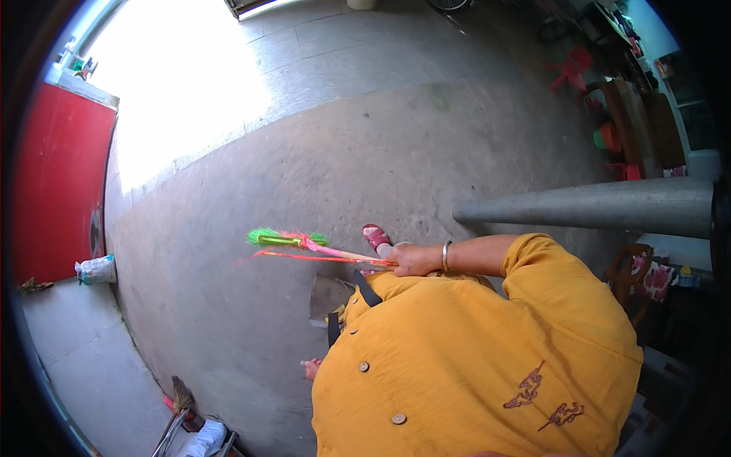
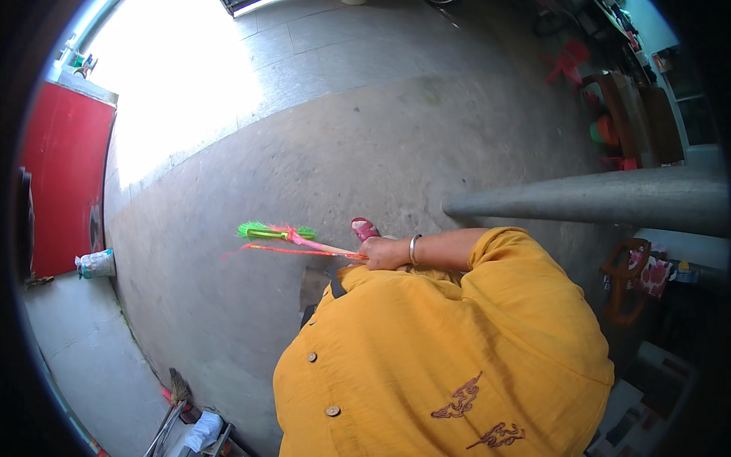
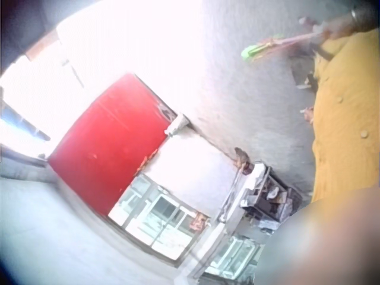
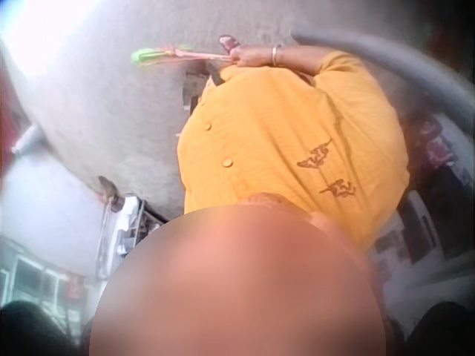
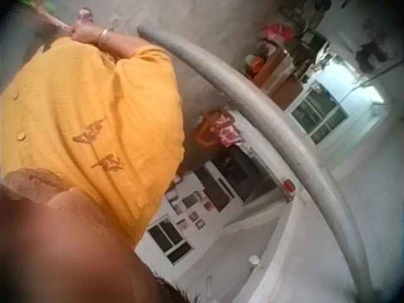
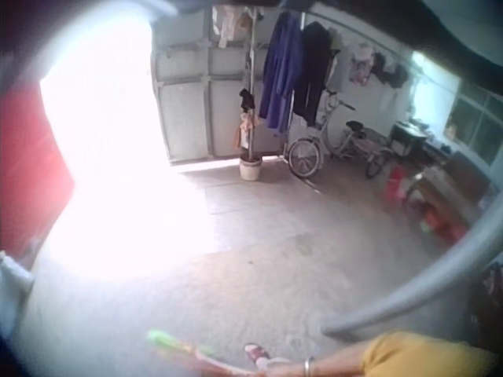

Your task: The person walks around the outdoor patio while holding and handling a fly swatter and a small broom.

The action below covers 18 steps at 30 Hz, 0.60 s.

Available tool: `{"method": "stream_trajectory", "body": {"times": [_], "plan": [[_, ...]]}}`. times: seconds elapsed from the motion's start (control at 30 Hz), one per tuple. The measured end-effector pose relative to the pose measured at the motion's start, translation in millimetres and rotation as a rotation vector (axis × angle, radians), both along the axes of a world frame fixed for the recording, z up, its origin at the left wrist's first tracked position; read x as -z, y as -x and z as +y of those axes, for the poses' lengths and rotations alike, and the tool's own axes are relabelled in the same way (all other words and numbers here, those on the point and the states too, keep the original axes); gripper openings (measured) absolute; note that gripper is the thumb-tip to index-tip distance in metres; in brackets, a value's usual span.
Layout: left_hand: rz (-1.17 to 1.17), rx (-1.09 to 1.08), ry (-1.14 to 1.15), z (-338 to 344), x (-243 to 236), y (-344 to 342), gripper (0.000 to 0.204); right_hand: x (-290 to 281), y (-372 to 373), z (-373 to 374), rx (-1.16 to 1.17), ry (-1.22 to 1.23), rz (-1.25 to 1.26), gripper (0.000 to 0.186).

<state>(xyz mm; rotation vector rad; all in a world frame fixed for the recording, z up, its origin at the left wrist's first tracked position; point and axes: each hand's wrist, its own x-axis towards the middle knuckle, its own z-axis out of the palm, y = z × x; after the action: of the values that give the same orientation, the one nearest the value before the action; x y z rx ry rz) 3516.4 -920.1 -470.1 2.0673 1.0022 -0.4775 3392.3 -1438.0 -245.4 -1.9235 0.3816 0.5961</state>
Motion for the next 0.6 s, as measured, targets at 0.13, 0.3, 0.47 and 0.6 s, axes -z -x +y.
{"method": "stream_trajectory", "body": {"times": [0.13,0.3,0.47,0.6], "plan": [[0.078,-0.013,-0.056,-38.0,-23.6,-20.8,0.04,-4.2,4.5,-10.0,0.067,-0.023,0.037,0.024],[0.004,-0.152,0.369,-69.7,-49.1,-37.4,0.03,-3.2,2.2,-18.4,0.03,-0.055,-0.001,0.022],[0.149,-0.087,0.373,-183.2,-147.9,-56.0,0.035,-5.2,4.6,-29.6,0.038,-0.061,-0.078,0.025],[0.185,-0.056,0.442,-217.4,-166.9,-69.4,0.05,-27.3,-15.2,-48.1,-0.048,-0.011,-0.085,0.021]]}}
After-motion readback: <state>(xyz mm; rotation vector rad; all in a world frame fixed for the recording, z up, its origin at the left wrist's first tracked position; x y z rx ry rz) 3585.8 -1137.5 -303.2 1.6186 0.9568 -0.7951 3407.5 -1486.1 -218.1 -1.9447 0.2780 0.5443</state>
